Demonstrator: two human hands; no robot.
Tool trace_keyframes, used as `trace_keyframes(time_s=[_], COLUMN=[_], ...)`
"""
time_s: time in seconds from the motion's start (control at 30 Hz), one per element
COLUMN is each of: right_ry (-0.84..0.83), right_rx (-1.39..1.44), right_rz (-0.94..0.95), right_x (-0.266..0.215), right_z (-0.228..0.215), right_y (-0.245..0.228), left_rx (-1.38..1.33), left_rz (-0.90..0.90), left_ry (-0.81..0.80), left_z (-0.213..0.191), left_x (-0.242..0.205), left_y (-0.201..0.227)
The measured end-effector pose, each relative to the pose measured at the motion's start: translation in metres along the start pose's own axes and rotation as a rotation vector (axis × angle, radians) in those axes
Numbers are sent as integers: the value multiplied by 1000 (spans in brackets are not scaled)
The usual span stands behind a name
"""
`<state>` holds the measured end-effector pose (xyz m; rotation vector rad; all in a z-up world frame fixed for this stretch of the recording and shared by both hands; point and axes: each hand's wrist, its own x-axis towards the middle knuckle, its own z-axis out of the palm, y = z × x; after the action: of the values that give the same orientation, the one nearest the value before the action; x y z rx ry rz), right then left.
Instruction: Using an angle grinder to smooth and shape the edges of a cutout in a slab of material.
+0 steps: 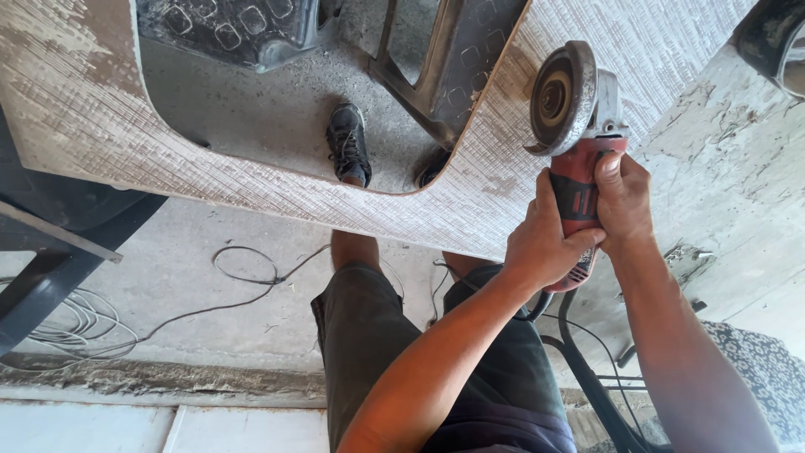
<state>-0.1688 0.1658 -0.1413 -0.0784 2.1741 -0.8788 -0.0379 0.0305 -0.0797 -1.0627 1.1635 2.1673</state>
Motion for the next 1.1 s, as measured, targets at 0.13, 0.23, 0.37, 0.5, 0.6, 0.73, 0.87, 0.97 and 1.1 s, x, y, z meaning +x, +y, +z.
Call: trace_keyframes(time_s=[0.13, 0.23, 0.37, 0.5, 0.6, 0.73, 0.87, 0.97, 1.1], right_ry=[-1, 3, -25, -58, -74, -102, -128, -145, -180], right_rx=[-20, -47, -100, -139, -276, -278, -261, -279, -268], right_rz=[-3, -8, -16, -30, -66, -51, -52, -63, -14], right_x=[5, 2, -1, 1, 4, 8, 14, 18, 26], right_z=[-9, -4, -11, -20, -27, -29, -30, -35, -37], right_y=[17, -1, -12, -18, -22, -26, -28, -27, -38], left_rx=[9, -7, -15, -45, -95, -138, -185, -227, -269], left_rz=[-23, 0, -8, 2, -20, -27, -7, -6, -49], left_ry=[19, 4, 62, 125, 130, 115, 143, 146, 141], left_z=[3, 3, 12, 23, 23, 23, 29, 31, 31], left_x=[2, 2, 0, 4, 0, 1, 8, 8, 8], left_y=[0, 2, 9, 8, 17, 20, 17, 19, 29])
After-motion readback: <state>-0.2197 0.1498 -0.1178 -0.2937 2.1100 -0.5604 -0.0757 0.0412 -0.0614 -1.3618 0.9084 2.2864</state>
